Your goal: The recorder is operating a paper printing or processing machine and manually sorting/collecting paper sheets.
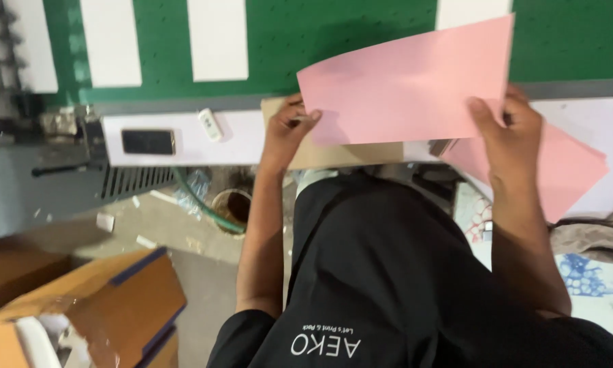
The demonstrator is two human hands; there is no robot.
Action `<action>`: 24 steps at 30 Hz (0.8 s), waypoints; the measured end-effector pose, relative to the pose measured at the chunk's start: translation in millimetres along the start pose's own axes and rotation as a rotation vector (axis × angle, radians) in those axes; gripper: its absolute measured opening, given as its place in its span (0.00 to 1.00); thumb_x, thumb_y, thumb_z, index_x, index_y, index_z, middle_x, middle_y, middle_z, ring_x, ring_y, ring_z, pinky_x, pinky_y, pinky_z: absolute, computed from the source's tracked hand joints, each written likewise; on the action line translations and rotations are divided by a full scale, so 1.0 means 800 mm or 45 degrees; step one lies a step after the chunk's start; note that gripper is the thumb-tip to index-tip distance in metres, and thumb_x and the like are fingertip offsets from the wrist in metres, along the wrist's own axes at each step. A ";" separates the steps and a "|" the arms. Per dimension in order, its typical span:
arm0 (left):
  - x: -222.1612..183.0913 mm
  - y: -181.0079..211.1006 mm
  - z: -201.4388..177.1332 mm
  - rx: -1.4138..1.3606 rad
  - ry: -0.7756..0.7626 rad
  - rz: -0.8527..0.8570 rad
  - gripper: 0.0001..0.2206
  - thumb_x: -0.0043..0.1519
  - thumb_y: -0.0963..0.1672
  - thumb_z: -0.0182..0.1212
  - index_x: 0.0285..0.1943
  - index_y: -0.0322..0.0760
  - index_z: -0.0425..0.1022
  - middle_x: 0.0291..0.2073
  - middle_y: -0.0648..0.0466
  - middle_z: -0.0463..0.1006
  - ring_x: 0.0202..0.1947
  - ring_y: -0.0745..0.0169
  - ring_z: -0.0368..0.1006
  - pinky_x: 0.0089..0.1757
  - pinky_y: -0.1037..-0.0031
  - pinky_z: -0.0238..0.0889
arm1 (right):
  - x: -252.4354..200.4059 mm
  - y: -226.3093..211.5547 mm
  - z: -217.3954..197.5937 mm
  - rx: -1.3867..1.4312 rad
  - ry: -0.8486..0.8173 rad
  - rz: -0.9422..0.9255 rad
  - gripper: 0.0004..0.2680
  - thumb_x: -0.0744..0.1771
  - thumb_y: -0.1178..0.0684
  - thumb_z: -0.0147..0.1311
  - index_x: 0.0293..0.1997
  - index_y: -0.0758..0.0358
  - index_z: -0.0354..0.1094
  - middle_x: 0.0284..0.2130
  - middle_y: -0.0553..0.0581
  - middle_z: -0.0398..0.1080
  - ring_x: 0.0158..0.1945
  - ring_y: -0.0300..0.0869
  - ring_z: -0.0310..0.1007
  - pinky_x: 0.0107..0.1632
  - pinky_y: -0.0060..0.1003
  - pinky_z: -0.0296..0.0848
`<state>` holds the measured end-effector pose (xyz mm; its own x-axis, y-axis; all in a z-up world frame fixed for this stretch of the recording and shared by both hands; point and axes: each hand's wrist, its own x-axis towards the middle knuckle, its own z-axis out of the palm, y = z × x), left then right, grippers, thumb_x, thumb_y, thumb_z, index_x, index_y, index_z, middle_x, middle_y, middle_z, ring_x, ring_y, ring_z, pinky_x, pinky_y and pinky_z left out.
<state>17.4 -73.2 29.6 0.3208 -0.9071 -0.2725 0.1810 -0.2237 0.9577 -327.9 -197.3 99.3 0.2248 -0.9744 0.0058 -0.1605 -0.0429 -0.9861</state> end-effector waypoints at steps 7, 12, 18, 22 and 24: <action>-0.051 -0.021 -0.077 0.618 0.428 0.168 0.09 0.57 0.45 0.77 0.35 0.36 0.84 0.58 0.52 0.73 0.44 0.63 0.73 0.41 0.70 0.65 | -0.014 0.072 0.078 -0.080 -0.308 0.287 0.10 0.67 0.49 0.66 0.41 0.66 0.77 0.59 0.60 0.70 0.58 0.47 0.68 0.55 0.43 0.67; -0.063 -0.045 -0.087 0.628 0.527 0.193 0.08 0.54 0.44 0.79 0.34 0.37 0.85 0.59 0.52 0.73 0.48 0.61 0.68 0.41 0.70 0.67 | -0.019 0.095 0.088 -0.404 -0.429 0.033 0.10 0.67 0.49 0.67 0.36 0.67 0.75 0.60 0.66 0.69 0.66 0.53 0.67 0.65 0.47 0.65; -0.064 -0.067 -0.089 0.536 0.563 0.152 0.09 0.54 0.45 0.79 0.39 0.38 0.87 0.61 0.53 0.72 0.47 0.63 0.72 0.42 0.70 0.64 | -0.019 0.103 0.088 -0.457 -0.426 0.026 0.10 0.67 0.49 0.68 0.36 0.65 0.74 0.62 0.64 0.68 0.67 0.53 0.64 0.67 0.50 0.62; -0.064 -0.062 -0.088 0.550 0.564 0.128 0.09 0.54 0.45 0.79 0.39 0.39 0.87 0.61 0.54 0.73 0.44 0.63 0.71 0.42 0.71 0.65 | -0.022 0.110 0.088 -0.534 -0.402 -0.008 0.10 0.67 0.49 0.69 0.36 0.65 0.74 0.63 0.63 0.67 0.69 0.54 0.60 0.68 0.52 0.60; -0.061 -0.061 -0.085 0.543 0.556 0.126 0.09 0.53 0.45 0.79 0.39 0.39 0.87 0.60 0.54 0.73 0.43 0.63 0.71 0.41 0.71 0.66 | -0.022 0.111 0.086 -0.560 -0.398 -0.030 0.10 0.67 0.49 0.69 0.37 0.65 0.75 0.64 0.61 0.67 0.70 0.55 0.56 0.70 0.53 0.58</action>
<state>56.4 6.5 -10.2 0.6843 -0.7214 -0.1069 -0.2280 -0.3508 0.9083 -280.3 -168.8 0.0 0.4980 -0.8626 -0.0889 -0.5239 -0.2177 -0.8235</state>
